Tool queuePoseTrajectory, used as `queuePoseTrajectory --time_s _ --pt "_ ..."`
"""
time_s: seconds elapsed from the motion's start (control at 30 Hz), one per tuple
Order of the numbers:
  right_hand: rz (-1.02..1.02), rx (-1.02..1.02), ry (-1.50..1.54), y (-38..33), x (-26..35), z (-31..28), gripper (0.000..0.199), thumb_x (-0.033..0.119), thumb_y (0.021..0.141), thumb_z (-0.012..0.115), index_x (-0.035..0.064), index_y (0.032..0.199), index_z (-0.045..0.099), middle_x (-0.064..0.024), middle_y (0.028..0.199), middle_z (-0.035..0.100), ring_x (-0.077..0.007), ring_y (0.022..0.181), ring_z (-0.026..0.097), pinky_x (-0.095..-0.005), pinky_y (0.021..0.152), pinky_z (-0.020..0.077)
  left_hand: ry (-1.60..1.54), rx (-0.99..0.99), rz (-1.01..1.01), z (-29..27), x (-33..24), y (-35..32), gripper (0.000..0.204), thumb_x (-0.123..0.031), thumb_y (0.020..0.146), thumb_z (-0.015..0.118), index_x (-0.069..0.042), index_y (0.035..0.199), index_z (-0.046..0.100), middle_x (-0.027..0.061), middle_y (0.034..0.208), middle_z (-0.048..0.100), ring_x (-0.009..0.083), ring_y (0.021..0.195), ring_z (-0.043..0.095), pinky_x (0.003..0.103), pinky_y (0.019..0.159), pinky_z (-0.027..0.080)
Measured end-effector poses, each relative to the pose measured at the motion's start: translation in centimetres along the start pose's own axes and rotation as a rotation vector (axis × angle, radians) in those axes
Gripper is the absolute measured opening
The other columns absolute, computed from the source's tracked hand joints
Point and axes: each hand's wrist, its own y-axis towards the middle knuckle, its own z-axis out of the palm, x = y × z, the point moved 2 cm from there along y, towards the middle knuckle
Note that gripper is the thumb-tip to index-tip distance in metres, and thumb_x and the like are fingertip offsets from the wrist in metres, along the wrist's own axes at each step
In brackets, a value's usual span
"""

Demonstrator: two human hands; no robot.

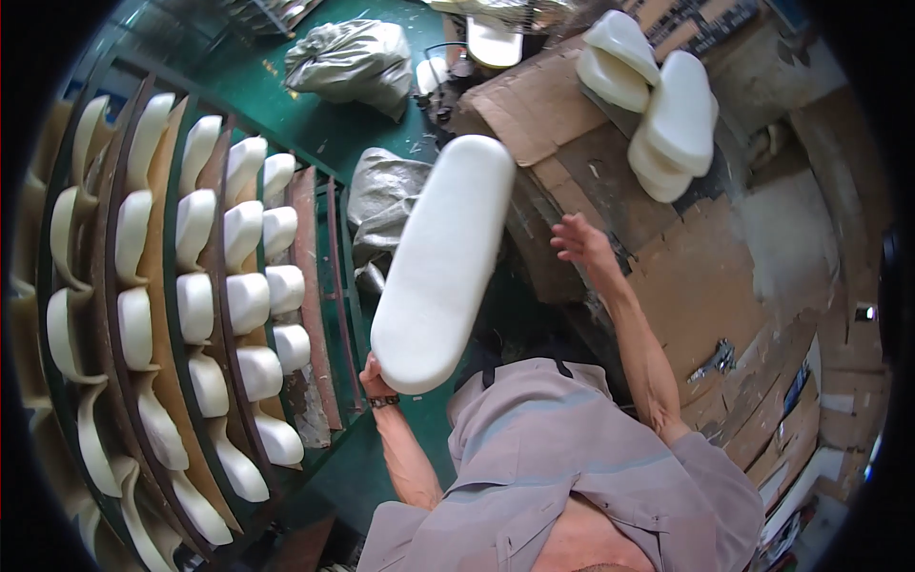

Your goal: Moving foam padding from a table to drying racks and then moving wooden boards.

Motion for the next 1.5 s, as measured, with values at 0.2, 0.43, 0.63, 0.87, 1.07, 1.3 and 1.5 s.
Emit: queuePoseTrajectory --time_s 0.2,0.43,0.63,0.87,1.07,1.3,1.5 --pt "0.113 0.416 0.179 3.2 7.6 9.8 0.079 0.069 0.092 0.033 0.0011 0.128 0.053 -0.0105 0.114 0.065 -0.0180 0.101 0.064 -0.0360 0.088 0.0507 -0.074 0.227 -0.113 -6.1 -6.4 -0.7 0.057 -0.034 0.082 0.070 0.008 0.117 0.057 0.0200 0.108 0.066 0.0290 0.097 0.066 0.041 0.087 0.051" --pt "0.532 0.453 -0.077 6.8 2.0 8.5 0.053 0.051 0.094 0.053 0.0030 0.115 0.062 -0.0074 0.101 0.069 -0.0171 0.090 0.065 -0.0363 0.080 0.0527 0.162 -0.324 0.014 -6.1 -6.8 -4.4 0.065 -0.058 0.093 0.048 0.003 0.106 0.064 0.0108 0.096 0.070 0.0209 0.081 0.066 0.034 0.076 0.052" --pt "0.527 0.640 0.012 9.3 -2.1 10.9 0.048 0.040 0.090 0.063 0.0001 0.116 0.062 -0.0089 0.104 0.068 -0.0178 0.093 0.066 -0.0347 0.084 0.0519 -0.367 -0.870 0.411 -8.9 0.4 -5.6 0.072 -0.066 0.088 0.047 -0.002 0.119 0.059 0.0152 0.113 0.064 0.0289 0.107 0.059 0.046 0.094 0.047" --pt "0.568 0.643 -0.195 7.9 -9.4 16.9 0.049 0.032 0.087 0.068 -0.0024 0.121 0.059 -0.0081 0.107 0.067 -0.0172 0.096 0.063 -0.0344 0.089 0.0462 -0.529 -1.034 0.107 -5.8 14.0 -5.4 0.043 -0.039 0.090 0.063 -0.002 0.112 0.059 0.0118 0.095 0.060 0.0295 0.095 0.060 0.051 0.096 0.047" --pt "0.673 0.597 -0.130 4.7 -15.4 21.4 0.043 0.029 0.090 0.065 -0.0017 0.119 0.059 -0.0072 0.107 0.068 -0.0173 0.093 0.065 -0.0337 0.086 0.0509 -0.414 -0.828 0.030 -2.9 14.5 -3.4 0.062 -0.053 0.084 0.065 -0.005 0.121 0.056 0.0131 0.113 0.061 0.0284 0.110 0.057 0.051 0.099 0.044" --pt "0.790 0.630 0.020 -2.7 -25.9 28.4 0.046 0.029 0.091 0.063 -0.0018 0.124 0.056 -0.0090 0.118 0.063 -0.0195 0.110 0.058 -0.0395 0.098 0.0428 -0.429 -0.751 0.289 -6.4 12.4 -6.9 0.087 -0.071 0.077 0.056 -0.009 0.137 0.044 0.0096 0.132 0.052 0.0245 0.125 0.047 0.047 0.102 0.042" --pt "0.812 0.580 -0.098 -7.7 -30.3 30.3 0.042 0.029 0.091 0.065 -0.0023 0.118 0.060 -0.0068 0.106 0.067 -0.0159 0.097 0.062 -0.0337 0.090 0.0474 -0.523 -0.846 0.437 -10.2 10.5 -11.7 0.093 -0.071 0.078 0.056 -0.005 0.140 0.038 0.0084 0.140 0.045 0.0241 0.130 0.042 0.043 0.107 0.035"
